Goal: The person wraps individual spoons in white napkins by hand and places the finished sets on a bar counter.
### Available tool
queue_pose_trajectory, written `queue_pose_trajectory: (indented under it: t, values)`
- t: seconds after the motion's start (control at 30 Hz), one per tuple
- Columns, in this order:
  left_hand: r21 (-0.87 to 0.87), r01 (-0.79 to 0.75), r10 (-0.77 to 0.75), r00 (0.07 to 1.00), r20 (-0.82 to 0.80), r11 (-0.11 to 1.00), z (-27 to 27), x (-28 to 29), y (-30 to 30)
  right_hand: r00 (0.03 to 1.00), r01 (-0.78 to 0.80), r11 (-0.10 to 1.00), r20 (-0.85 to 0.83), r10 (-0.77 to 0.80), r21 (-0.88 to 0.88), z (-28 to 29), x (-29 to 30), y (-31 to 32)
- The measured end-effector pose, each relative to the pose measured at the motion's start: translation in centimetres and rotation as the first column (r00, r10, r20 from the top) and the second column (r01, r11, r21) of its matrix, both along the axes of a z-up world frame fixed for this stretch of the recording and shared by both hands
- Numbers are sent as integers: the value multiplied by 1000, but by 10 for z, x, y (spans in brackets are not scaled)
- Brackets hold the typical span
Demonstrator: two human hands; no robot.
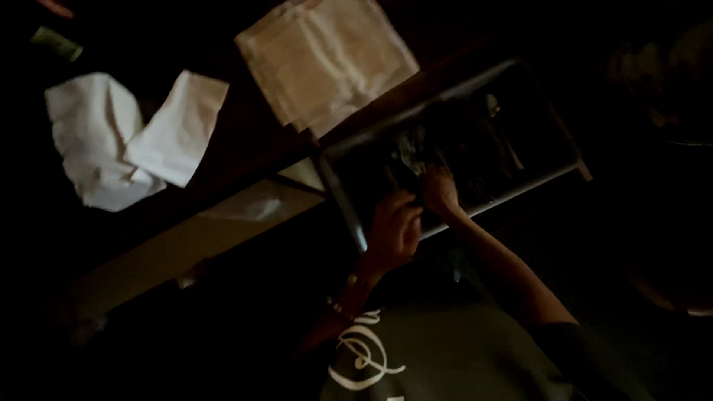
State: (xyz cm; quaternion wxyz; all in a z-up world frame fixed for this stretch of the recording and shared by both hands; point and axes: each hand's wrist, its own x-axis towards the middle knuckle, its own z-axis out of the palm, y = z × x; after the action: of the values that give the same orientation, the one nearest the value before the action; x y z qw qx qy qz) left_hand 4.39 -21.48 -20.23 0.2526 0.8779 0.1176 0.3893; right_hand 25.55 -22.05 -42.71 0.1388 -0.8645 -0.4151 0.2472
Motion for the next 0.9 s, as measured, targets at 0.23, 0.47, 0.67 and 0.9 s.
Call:
queue_pose_trajectory:
  t: [0.23,0.47,0.67,0.9]
  values:
    - [-184,-79,52,988,-147,980,-54,-49,-6,854,5,929,482,-196,370,14,81,-26]
    - [-255,-103,41,970,-240,961,-47,-32,-20,990,79,992,125,-67,-101,39,129,-61]
    - [-727,-244,132,969,-209,641,-52,24,-4,914,-13,983,401,-62,183,70,95,-72]
    - [-976,19,165,985,56,216,3,100,14,778,-388,857,620,107,339,125,-14,-115]
